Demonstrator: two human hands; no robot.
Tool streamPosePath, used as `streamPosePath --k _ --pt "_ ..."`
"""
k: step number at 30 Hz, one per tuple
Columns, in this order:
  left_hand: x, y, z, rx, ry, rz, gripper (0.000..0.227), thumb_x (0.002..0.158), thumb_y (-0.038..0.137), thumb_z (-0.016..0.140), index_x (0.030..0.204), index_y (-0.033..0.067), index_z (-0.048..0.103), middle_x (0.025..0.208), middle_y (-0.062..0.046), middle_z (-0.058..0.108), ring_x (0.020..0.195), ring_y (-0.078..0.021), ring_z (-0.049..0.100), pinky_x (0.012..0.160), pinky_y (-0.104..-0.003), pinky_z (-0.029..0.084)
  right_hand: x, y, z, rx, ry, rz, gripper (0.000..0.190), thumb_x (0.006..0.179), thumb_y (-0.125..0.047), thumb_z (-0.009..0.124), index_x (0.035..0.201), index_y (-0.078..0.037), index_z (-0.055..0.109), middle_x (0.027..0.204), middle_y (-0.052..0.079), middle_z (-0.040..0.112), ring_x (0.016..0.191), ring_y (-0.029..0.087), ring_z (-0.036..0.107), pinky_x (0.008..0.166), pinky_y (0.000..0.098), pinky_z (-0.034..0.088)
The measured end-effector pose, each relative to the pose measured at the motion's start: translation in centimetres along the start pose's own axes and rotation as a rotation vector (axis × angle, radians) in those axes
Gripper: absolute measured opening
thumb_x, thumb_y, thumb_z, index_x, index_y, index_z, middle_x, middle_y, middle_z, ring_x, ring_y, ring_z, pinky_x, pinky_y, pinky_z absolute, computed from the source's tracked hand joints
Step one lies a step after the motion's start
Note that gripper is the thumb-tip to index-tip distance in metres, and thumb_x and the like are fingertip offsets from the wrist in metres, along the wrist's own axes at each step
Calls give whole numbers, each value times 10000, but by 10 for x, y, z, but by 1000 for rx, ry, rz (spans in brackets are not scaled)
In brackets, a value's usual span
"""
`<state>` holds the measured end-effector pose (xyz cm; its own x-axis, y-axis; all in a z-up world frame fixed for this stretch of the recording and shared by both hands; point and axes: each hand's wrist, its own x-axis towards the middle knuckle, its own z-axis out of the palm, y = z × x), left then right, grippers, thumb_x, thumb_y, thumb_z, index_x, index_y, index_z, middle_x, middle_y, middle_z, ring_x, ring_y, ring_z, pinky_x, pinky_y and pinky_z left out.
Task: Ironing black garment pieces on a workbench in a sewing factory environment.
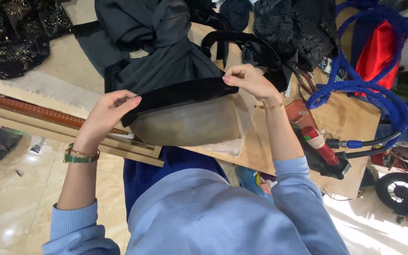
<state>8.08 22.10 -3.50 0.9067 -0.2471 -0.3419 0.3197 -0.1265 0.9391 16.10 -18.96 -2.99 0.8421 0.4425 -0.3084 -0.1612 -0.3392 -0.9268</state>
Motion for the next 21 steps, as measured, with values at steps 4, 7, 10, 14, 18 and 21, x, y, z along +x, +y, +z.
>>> streamPosePath --k 4,7,10,14,18,21 --pt "3 3 2 2 -4 11 159 1034 175 674 1101 60 761 878 -19 678 853 -86 565 849 -266 488 -3 5 -5 -26 26 19 150 986 -225 727 914 -94 733 763 -60 633 761 35 548 773 205 452" --pt "4 3 3 8 -14 32 151 1033 162 671 1098 61 763 862 -17 678 830 -81 572 836 -257 494 -6 10 -10 -37 36 36 155 996 -228 720 915 -95 730 768 -62 631 768 40 552 781 213 452" --pt "-2 13 8 42 -1 84 131 1017 152 688 1073 64 768 835 -9 684 796 -75 583 805 -238 498 -12 6 -12 -55 38 58 141 998 -221 709 915 -108 725 780 -90 613 786 27 542 790 211 452" --pt "-10 12 34 215 28 278 120 953 169 750 969 50 763 812 -136 745 830 -235 707 774 -374 546 0 -18 1 -104 163 -3 210 1098 -258 586 1026 -110 717 856 -13 658 831 75 580 819 276 503" --pt "-16 7 86 365 -118 485 143 971 241 696 906 114 710 834 -12 715 731 -137 651 675 -281 495 48 -45 23 -189 215 -82 446 1076 -430 448 1309 -108 651 1070 17 655 909 113 622 833 261 534" --pt "-19 2 117 495 -111 624 190 970 258 692 853 115 646 826 -38 656 799 -237 645 707 -389 446 105 -35 35 -237 250 -168 666 1062 -538 382 1533 -68 405 1391 67 577 1096 143 609 955 315 488"
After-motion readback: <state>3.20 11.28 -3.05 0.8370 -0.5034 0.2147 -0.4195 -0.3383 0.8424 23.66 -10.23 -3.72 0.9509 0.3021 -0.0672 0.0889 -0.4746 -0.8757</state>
